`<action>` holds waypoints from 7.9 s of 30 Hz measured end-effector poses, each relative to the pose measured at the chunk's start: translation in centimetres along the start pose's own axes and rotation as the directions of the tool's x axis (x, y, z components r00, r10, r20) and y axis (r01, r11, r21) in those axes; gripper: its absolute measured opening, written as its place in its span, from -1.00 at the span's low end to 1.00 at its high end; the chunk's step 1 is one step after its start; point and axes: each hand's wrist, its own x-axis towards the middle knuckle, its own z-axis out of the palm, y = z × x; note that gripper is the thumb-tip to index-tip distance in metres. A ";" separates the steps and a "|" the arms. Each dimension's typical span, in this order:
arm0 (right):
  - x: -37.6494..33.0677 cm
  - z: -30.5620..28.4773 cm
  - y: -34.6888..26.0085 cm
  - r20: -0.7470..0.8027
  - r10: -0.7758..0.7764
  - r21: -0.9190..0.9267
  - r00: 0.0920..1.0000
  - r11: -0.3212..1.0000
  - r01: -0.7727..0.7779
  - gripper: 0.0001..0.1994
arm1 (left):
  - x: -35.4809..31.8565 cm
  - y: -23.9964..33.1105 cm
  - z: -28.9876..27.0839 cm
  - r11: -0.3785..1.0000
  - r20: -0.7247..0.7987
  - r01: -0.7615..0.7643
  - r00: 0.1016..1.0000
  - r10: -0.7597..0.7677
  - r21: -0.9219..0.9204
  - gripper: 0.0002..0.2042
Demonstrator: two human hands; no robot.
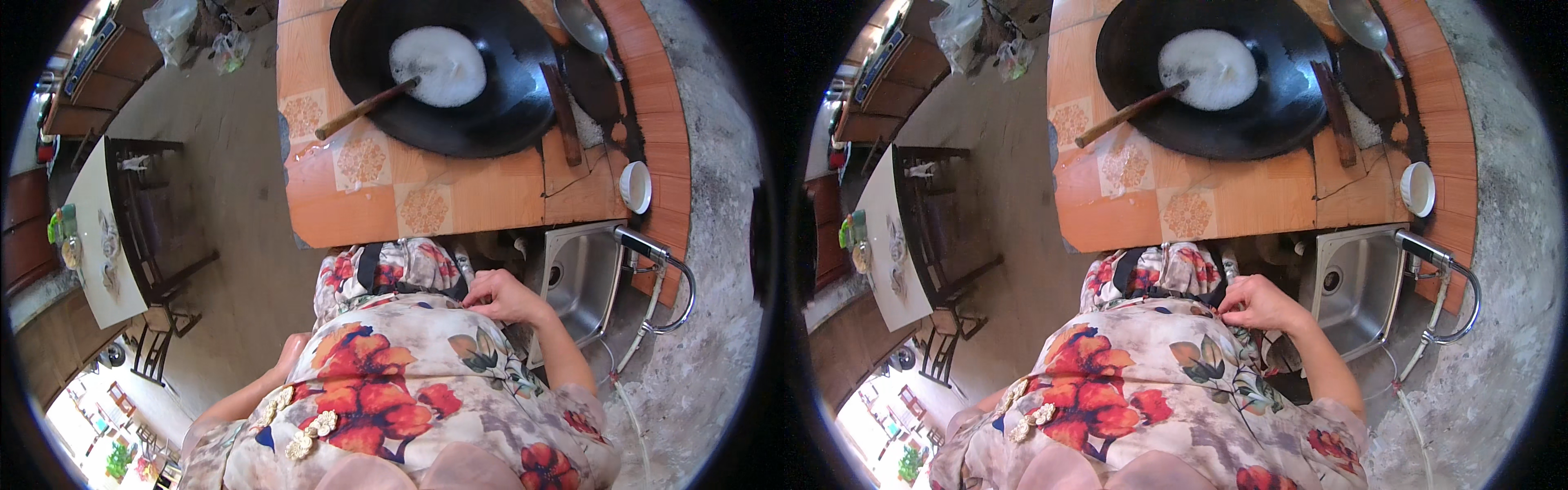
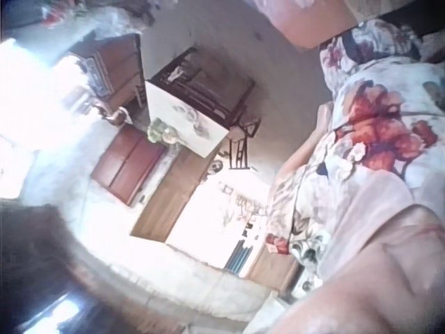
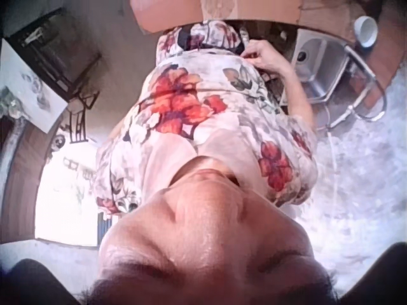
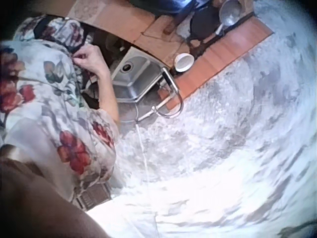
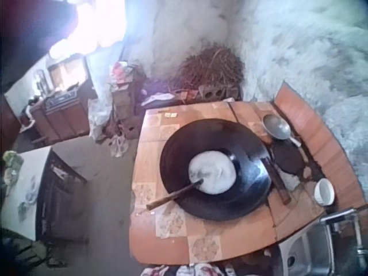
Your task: The person washes bowls and a small pot at a sink using a cloth, places them in a wooden cabinet, and then washes a large wok with a scrubber.
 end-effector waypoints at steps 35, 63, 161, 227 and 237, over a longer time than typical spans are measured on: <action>-0.5 -20.6 12.7 -0.868 -0.282 -0.435 0.409 0.829 -0.351 -0.73 | 20.5 16.2 -15.3 0.699 0.333 -0.335 0.932 0.144 0.632 -0.81; 28.3 -26.1 12.9 -0.270 -0.335 -0.753 0.903 0.658 0.018 -0.86 | 44.0 25.2 -13.5 0.609 -0.483 0.183 0.792 0.375 0.772 -0.81; 32.4 -28.2 24.2 -0.670 -0.329 -0.628 0.665 0.729 -0.273 -0.78 | 41.9 24.5 -11.6 -0.385 0.244 0.199 0.967 -0.071 -0.901 -0.64; 29.0 -19.7 11.4 -0.484 -0.513 -0.310 0.709 0.858 0.409 -0.90 | 46.3 24.6 -7.8 -0.109 0.308 0.288 0.877 -0.370 -0.951 -0.62; 34.1 -29.9 21.5 -0.297 -0.615 -0.850 0.730 0.519 0.092 -0.89 | 40.8 25.3 -10.3 -0.348 0.391 0.315 0.904 -0.174 -0.883 -0.59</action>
